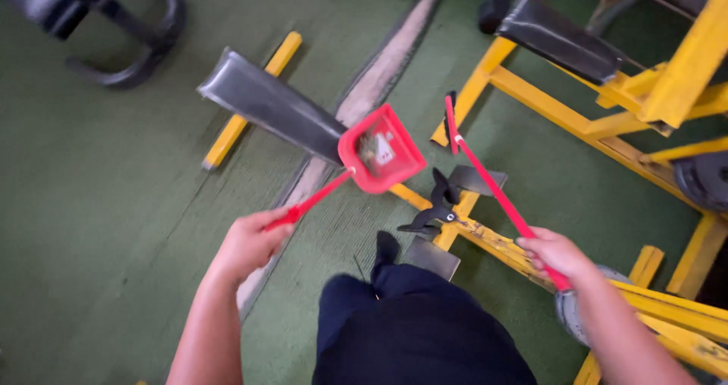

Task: Sweeping the gym floor around exercise equipment using a broom and dustpan.

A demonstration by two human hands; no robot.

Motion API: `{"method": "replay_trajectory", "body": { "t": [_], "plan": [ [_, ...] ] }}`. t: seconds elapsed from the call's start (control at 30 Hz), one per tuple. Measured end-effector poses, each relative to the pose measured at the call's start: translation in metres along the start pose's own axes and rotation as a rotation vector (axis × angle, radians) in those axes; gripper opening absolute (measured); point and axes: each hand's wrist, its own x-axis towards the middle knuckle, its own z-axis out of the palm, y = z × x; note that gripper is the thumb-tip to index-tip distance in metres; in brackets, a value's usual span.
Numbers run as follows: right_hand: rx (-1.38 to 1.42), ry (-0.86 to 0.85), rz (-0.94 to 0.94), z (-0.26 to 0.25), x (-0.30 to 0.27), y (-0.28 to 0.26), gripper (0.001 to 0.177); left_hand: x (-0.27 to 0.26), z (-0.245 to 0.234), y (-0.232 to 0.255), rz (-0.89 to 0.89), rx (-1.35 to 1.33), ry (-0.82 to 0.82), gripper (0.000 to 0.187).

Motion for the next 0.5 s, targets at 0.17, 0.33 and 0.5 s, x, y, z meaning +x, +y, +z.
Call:
{"method": "replay_trajectory", "body": {
  "t": [0.17, 0.33, 0.5],
  "plan": [
    [0.479, 0.08, 0.097, 0.023, 0.003, -0.014, 0.025, 0.07, 0.028, 0.081, 0.125, 0.134, -0.011, 0.04],
    [0.662, 0.195, 0.084, 0.025, 0.008, -0.028, 0.021, 0.185, 0.043, 0.112, 0.321, 0.229, -0.106, 0.043],
    [0.773, 0.189, 0.053, 0.023, 0.064, -0.02, 0.025, 0.259, 0.056, 0.177, 0.284, 0.41, -0.207, 0.041]
  ]
}}
